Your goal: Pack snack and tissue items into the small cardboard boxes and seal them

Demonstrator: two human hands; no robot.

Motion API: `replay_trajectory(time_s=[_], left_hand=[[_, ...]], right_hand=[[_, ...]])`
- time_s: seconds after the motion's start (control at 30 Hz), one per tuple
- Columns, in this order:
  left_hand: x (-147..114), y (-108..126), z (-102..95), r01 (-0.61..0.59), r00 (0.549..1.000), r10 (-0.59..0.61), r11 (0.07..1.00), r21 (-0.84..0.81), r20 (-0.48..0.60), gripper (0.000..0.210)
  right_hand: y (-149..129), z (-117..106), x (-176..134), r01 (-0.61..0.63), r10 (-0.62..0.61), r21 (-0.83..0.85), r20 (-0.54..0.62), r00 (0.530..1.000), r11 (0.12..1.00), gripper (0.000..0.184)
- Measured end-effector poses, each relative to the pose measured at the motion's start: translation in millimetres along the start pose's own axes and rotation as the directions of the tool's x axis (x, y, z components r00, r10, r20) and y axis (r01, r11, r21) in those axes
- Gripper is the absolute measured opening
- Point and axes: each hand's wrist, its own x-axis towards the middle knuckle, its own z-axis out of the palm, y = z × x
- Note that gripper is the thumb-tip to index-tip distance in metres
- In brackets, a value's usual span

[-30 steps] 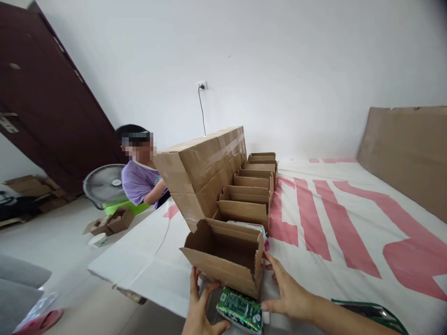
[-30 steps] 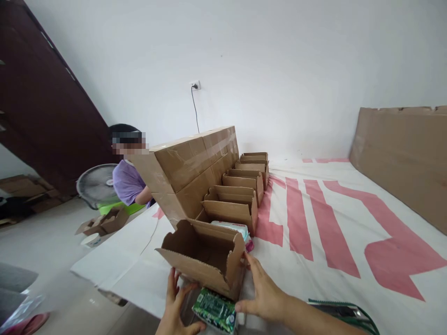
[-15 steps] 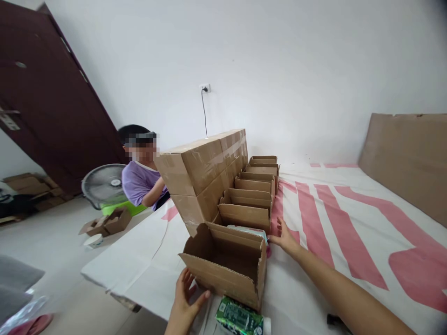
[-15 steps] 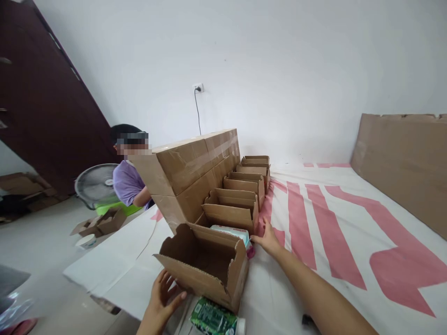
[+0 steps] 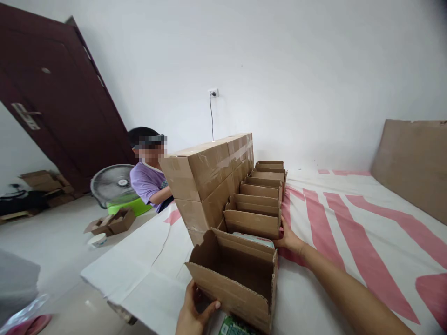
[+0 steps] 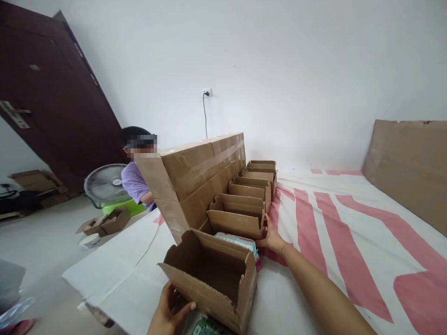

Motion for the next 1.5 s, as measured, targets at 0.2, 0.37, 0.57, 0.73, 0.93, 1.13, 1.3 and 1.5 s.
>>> replay_trajectory(time_s=[0.2, 0.37, 0.57, 0.73, 0.93, 1.13, 1.3, 1.5], left_hand=[[0.6, 16.9, 13.3, 0.017, 0.999, -0.017, 1.000, 0.001, 0.044, 0.079], [4.3, 33.8, 19.6, 0.077, 0.989, -0.081, 0.996, 0.039, 0.126, 0.080], [-0.3, 44.9, 36.6, 0.062, 0.989, -0.067, 0.997, 0.045, 0.128, 0.075], [-2.0, 50.5, 41.7, 0.043, 0.980, -0.053, 0.997, 0.058, 0.189, 0.076], [-1.3, 43.6, 13.7, 0.020, 0.993, -0.028, 0.997, 0.072, 0.115, 0.077], [-20.4, 14.8, -15.4, -0.074, 0.918, 0.034, 0.994, 0.086, 0.396, 0.059], [-30.5, 3.2, -6.4, -0.204, 0.742, 0.097, 0.975, 0.085, 0.663, 0.071], [-20.5, 17.1, 1.1, -0.361, 0.722, 0.220, 0.929, 0.086, 0.656, 0.065]], right_hand=[[-3.8, -11.1, 9.7, -0.037, 0.037, -0.003, 0.005, 0.999, 0.999, 0.120], [-4.0, -15.8, 14.5, -0.060, 0.060, 0.004, 0.008, 0.998, 0.998, 0.119], [0.6, -16.5, 11.6, -0.091, 0.091, 0.000, 0.000, 0.996, 0.996, 0.098], [5.3, -15.6, -7.0, -0.158, 0.153, -0.088, -0.069, 0.986, 0.983, 0.087], [-2.1, -25.3, -69.1, -0.257, 0.235, -0.191, -0.128, 0.963, 0.947, 0.077], [-11.2, -22.1, -153.6, -0.312, 0.312, -0.237, -0.040, 0.949, 0.920, 0.064], [-10.6, -7.2, -185.4, -0.271, 0.305, -0.302, 0.072, 0.950, 0.914, 0.063], [-7.5, 2.5, -194.4, -0.067, 0.150, -0.525, 0.118, 0.982, 0.849, 0.051]])
